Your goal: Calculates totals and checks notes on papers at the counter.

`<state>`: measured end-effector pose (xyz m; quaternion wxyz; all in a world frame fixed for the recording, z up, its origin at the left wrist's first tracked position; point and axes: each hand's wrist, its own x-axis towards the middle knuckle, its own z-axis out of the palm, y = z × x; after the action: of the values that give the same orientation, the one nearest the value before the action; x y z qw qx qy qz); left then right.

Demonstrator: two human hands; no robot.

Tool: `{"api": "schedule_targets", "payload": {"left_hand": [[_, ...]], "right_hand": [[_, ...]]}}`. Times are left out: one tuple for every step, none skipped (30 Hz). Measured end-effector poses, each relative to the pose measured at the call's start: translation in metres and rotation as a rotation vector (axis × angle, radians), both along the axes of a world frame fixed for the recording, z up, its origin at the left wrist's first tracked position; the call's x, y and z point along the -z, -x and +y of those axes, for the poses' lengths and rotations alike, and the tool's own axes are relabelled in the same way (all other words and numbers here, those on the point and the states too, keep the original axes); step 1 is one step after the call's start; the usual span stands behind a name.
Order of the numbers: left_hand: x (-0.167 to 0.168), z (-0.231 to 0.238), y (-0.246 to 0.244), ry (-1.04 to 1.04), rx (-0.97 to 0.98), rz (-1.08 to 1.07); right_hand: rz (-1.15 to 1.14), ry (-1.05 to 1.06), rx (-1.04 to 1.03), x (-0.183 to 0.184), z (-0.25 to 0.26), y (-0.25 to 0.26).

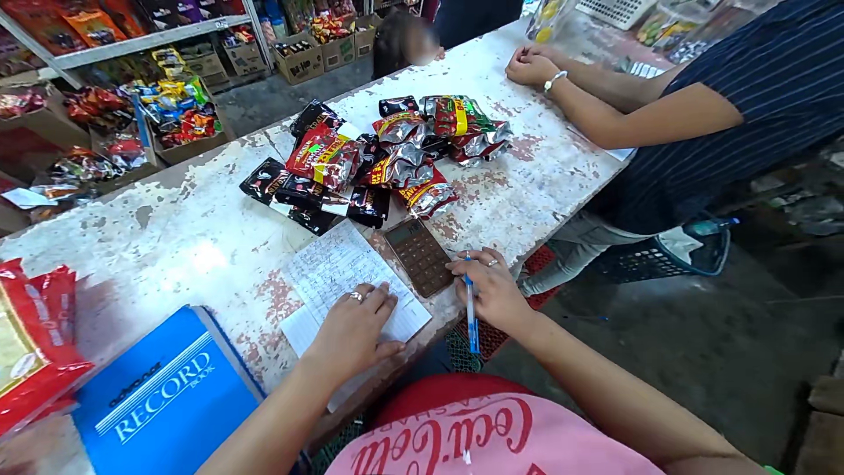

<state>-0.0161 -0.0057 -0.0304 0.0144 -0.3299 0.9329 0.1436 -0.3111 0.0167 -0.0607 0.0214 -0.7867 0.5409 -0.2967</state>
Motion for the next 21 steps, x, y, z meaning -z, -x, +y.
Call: {"api": "schedule_targets", "payload": {"left_hand": [[-0.001,0.0,0.0,-0.006,0.0,-0.006],[-0.002,0.0,0.001,-0.011,0.0,-0.014],[-0.003,-0.001,0.001,-0.017,0.001,-0.02],[-0.004,-0.001,0.001,-0.022,0.002,-0.022],[-0.004,-0.001,0.001,-0.019,0.004,-0.019],[-0.002,-0.001,0.0,-0.007,0.004,-0.01],[-0.001,-0.001,-0.001,0.005,0.005,0.004],[0.0,-0.001,-0.001,0.008,0.006,0.007],[0.0,-0.001,-0.001,0.0,0.006,-0.001],[-0.001,-0.001,-0.001,-0.005,0.004,-0.007],[-0.002,-0.001,-0.001,-0.013,0.002,-0.011],[-0.002,-0.001,-0.001,-0.016,0.002,-0.011],[-0.002,-0.001,-0.001,-0.025,0.002,-0.007],[-0.002,-0.001,-0.001,-0.024,0.003,0.002],[-0.001,-0.001,-0.001,-0.023,0.004,0.008],[-0.001,-0.002,0.0,-0.02,0.003,0.01],[0.0,-0.002,0.0,-0.018,0.001,0.009],[0.0,-0.001,0.0,-0.023,-0.001,0.008],[-0.001,-0.001,0.0,-0.04,-0.003,0.0],[-0.002,-0.001,0.0,-0.051,-0.003,-0.007],[-0.002,-0.002,0.0,-0.043,0.001,-0.004]], "right_hand": [[0.001,-0.004,0.002,-0.003,-0.002,-0.003],[-0.009,-0.005,-0.003,-0.005,-0.006,-0.006],[-0.029,-0.005,-0.018,-0.007,-0.01,-0.009],[-0.052,-0.004,-0.04,-0.007,-0.015,-0.012],[-0.067,-0.014,-0.061,-0.007,-0.02,-0.016],[-0.073,-0.034,-0.071,-0.006,-0.025,-0.019],[-0.068,-0.062,-0.074,-0.004,-0.028,-0.022],[-0.06,-0.094,-0.069,-0.004,-0.031,-0.023],[-0.056,-0.105,-0.063,-0.004,-0.032,-0.024],[-0.058,-0.092,-0.061,-0.004,-0.031,-0.024],[-0.067,-0.058,-0.067,-0.005,-0.028,-0.024],[-0.07,-0.02,-0.077,-0.006,-0.023,-0.025],[-0.068,0.003,-0.088,-0.006,-0.016,-0.025],[-0.06,0.001,-0.1,-0.005,-0.009,-0.025],[-0.051,-0.02,-0.11,-0.004,-0.003,-0.025],[-0.049,-0.039,-0.116,-0.004,0.0,-0.026],[-0.054,-0.042,-0.114,-0.003,0.001,-0.027],[-0.062,-0.032,-0.11,-0.002,0.0,-0.028],[-0.068,-0.019,-0.104,-0.002,-0.003,-0.03],[-0.071,-0.023,-0.101,-0.002,-0.006,-0.032],[-0.07,-0.042,-0.102,-0.001,-0.009,-0.034]]}}
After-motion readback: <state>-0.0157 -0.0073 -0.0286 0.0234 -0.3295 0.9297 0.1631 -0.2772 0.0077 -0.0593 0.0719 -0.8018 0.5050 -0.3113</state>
